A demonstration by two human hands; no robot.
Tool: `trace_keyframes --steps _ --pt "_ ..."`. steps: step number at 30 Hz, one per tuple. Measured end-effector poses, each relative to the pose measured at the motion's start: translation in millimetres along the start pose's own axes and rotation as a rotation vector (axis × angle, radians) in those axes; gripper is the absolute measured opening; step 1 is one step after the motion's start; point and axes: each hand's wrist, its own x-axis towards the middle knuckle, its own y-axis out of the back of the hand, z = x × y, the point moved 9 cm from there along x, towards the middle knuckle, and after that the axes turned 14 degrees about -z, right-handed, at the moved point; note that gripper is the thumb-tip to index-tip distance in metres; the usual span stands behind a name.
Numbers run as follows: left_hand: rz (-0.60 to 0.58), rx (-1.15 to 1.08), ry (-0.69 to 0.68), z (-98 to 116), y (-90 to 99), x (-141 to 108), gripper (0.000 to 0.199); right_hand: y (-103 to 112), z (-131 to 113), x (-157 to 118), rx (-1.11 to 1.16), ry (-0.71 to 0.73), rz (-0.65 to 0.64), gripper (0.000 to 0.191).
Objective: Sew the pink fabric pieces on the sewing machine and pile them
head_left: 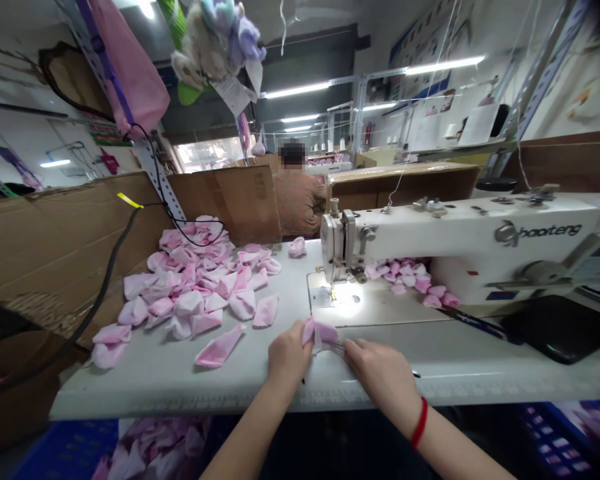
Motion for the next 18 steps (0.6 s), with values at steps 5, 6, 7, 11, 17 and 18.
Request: trace_keyframes --steps 5,6,7,11,17,18 --pt "-0.004 0.016 0.012 -0.7 -1.0 0.7 0.011 13.1 5.9 -29.9 0.143 0.107 -0.115 0.017" --pt "-0.004 0.016 0.01 -0.2 -0.9 0.7 0.01 16.4 -1.7 -37.6 0.244 0.216 -0.192 0.017" --pt "-0.003 0.014 0.007 0.5 -0.9 0.8 0.011 18.3 -11.8 -45.1 0.347 0.33 -0.293 0.015" --pt "-0.008 0.002 0.002 1.4 -2.6 2.7 0.012 27.0 -24.0 -39.8 0.517 0.349 -0.296 0.019" --pt "0.0 -0.047 -0.026 -3.9 -0.4 0.2 0.009 -13.8 -30.6 6.2 0.162 0.209 -0.17 0.049" --pt "0.002 -0.06 -0.043 -3.3 2.3 -0.9 0.007 -18.3 -30.9 9.7 0.15 0.22 -0.185 0.047"
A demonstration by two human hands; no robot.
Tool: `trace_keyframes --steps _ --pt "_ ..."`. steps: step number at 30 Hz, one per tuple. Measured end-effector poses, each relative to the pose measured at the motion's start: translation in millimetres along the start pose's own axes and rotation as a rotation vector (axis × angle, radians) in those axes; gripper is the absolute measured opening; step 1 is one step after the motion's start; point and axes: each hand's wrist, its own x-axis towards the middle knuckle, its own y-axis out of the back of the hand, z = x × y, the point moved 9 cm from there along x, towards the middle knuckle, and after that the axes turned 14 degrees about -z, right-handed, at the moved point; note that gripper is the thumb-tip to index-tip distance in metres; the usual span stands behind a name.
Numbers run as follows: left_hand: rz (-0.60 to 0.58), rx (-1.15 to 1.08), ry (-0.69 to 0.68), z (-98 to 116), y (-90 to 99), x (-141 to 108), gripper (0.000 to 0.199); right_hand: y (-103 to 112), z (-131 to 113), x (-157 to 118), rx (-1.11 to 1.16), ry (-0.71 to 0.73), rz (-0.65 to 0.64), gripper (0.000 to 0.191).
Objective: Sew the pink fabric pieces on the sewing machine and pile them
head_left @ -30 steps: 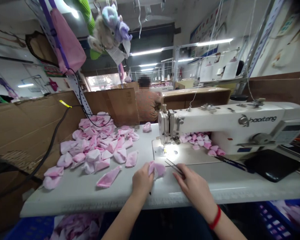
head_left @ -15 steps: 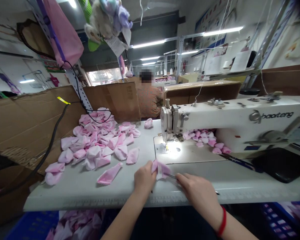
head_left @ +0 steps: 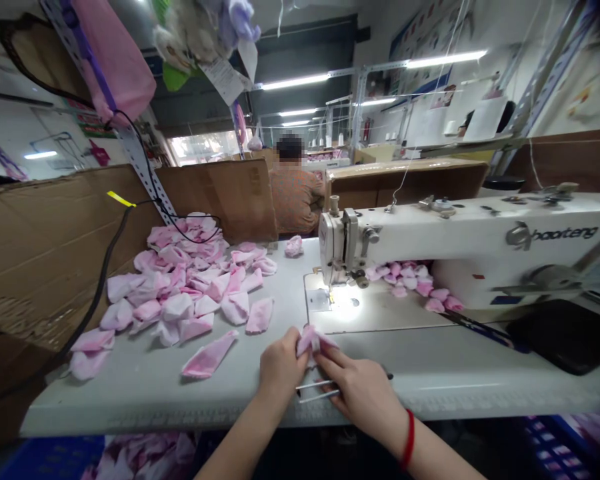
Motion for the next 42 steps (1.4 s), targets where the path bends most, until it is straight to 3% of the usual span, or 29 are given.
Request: trace_keyframes --steps 2,5,8,11,16,20,24,28,33,37,42 --pt "0.03 -0.025 -0.092 9.9 9.6 -0.5 0.018 -0.2 2.3 3.0 -0.002 0.023 -0.018 0.045" --pt "0.06 0.011 -0.313 42.2 24.3 7.1 0.036 6.4 3.6 2.5 0.015 0.066 -0.043 0.038" --pt "-0.024 0.093 -0.414 69.3 27.5 26.5 0.016 10.3 4.6 3.5 0.044 0.089 -0.063 0.032" --pt "-0.096 0.108 -0.454 80.3 31.3 37.4 0.017 8.6 7.4 5.6 0.083 0.092 -0.06 0.036" --pt "-0.142 0.141 -0.53 73.5 25.3 26.5 0.026 -0.9 13.2 7.5 0.134 0.086 -0.095 0.033" --pt "-0.08 0.306 -0.52 65.8 12.2 27.7 0.014 -1.0 14.0 8.7 0.159 0.122 -0.135 0.036" --pt "-0.125 0.361 -0.625 76.4 3.7 31.3 0.008 4.0 17.7 10.6 0.157 0.168 -0.175 0.034" --pt "-0.153 0.353 -0.554 78.3 3.2 47.5 0.006 5.5 25.4 11.1 0.094 0.172 -0.181 0.035" --pt "-0.105 0.331 -0.468 73.6 -0.8 68.5 0.007 -3.0 37.3 15.0 -0.091 0.039 -0.108 0.049" --pt "-0.078 0.282 -0.447 71.5 -1.8 76.1 0.006 -0.9 41.7 18.7 -0.145 -0.035 -0.013 0.049" --pt "-0.058 0.24 -0.426 72.0 4.6 69.2 0.012 -2.9 45.2 13.2 -0.144 0.049 0.119 0.04"
